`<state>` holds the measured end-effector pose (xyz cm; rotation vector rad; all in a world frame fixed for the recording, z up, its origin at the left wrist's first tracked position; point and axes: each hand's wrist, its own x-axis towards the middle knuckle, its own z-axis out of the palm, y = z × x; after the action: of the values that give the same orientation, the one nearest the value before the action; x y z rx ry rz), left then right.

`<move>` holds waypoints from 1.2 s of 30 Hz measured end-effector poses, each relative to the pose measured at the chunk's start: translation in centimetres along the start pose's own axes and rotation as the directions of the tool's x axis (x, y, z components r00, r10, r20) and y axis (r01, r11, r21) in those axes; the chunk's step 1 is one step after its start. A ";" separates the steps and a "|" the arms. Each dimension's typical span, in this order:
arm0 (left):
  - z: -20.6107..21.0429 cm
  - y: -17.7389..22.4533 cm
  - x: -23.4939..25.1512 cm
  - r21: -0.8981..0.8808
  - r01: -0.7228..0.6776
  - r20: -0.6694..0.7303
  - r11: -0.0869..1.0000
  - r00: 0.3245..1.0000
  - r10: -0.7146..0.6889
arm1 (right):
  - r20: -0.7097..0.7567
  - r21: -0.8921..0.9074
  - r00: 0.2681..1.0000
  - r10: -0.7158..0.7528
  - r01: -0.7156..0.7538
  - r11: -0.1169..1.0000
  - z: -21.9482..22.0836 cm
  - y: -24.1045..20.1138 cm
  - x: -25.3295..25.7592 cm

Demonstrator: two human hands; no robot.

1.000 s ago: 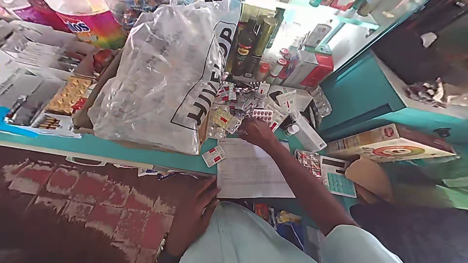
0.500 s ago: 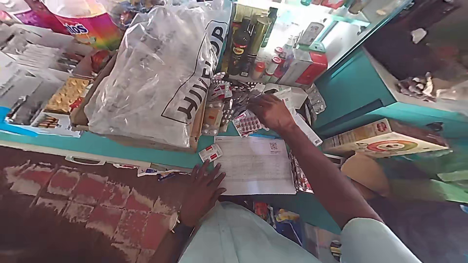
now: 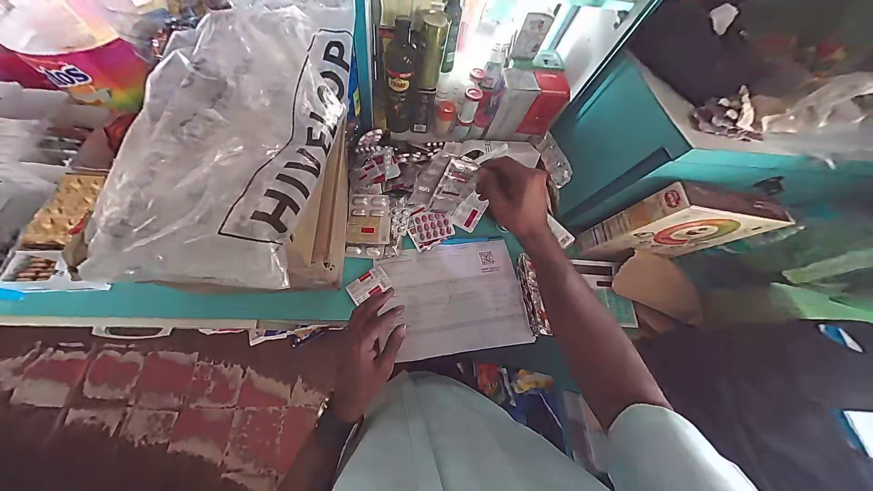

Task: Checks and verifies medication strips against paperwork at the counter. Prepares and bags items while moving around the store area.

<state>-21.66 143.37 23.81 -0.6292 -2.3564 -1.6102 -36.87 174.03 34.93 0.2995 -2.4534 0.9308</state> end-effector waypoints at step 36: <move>-0.6 5.2 2.7 0.059 0.026 0.643 0.998 0.764 -0.058 | 0.397 -0.648 0.746 0.535 -0.185 0.739 -2.3 -0.2 -6.3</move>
<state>-21.68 144.99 29.52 -1.3114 -2.8742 -1.5117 -30.51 175.62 33.24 -0.1975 -3.2936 0.1707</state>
